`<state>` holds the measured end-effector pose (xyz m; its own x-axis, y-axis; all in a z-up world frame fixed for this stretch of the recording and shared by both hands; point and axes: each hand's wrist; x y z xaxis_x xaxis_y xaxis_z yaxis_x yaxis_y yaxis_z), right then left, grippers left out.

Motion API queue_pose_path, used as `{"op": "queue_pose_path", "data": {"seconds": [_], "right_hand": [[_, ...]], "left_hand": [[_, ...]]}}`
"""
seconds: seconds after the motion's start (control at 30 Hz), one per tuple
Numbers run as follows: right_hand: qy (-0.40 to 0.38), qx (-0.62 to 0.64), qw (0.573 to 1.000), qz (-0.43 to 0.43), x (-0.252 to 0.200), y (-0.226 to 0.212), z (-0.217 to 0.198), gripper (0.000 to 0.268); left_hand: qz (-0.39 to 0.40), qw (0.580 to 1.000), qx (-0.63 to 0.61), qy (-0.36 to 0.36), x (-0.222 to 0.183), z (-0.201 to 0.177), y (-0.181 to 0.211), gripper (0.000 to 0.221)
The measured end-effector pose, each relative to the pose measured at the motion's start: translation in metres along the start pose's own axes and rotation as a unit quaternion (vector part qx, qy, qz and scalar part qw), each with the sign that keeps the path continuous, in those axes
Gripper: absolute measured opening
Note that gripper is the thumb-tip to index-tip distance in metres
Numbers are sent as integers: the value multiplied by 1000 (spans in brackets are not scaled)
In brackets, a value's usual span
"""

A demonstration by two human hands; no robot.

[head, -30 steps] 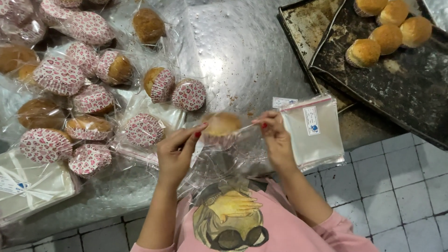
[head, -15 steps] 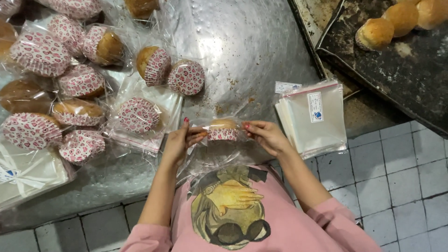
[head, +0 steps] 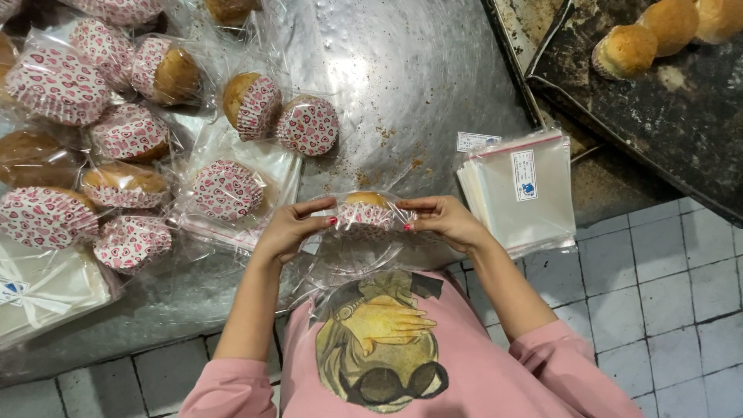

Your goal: The person places bread rolls into plastic bags and seals them by hand.

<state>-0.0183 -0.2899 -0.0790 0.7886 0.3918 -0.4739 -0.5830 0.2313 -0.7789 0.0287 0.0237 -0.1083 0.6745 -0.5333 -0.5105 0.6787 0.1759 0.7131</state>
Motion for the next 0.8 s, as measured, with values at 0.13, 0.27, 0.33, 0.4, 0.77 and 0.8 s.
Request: {"op": "queue_pose_path", "data": {"seconds": [0.13, 0.27, 0.33, 0.4, 0.77, 0.8], "right_hand": [[-3, -14, 1000, -9, 1, 9, -6, 52], [1, -39, 999, -17, 1, 18, -10, 54], [4, -54, 998, -19, 0, 18, -7, 55], [24, -90, 995, -30, -4, 7, 5, 54], [113, -230, 960, -112, 33, 36, -4, 39], [133, -242, 953, -128, 44, 47, -10, 35]], "left_hand": [[2, 1000, 8, -9, -2, -1, 2, 60], [6, 999, 27, -27, -6, -2, 5, 64], [14, 999, 36, -34, -5, -5, 3, 65], [42, 996, 65, -32, -8, -2, 9, 67], [175, 952, 250, 29, 31, -11, -29, 51], [195, 946, 254, 55, 38, -11, -37, 49]]}}
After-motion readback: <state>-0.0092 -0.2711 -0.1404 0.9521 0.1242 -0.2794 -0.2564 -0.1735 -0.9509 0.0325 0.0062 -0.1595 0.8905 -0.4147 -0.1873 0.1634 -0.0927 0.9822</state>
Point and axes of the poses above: each hand's wrist, its own x-axis towards the middle knuckle, its own z-axis out of the palm, y = z × x, and after that the axes turned 14 degrees about -y, right-handed
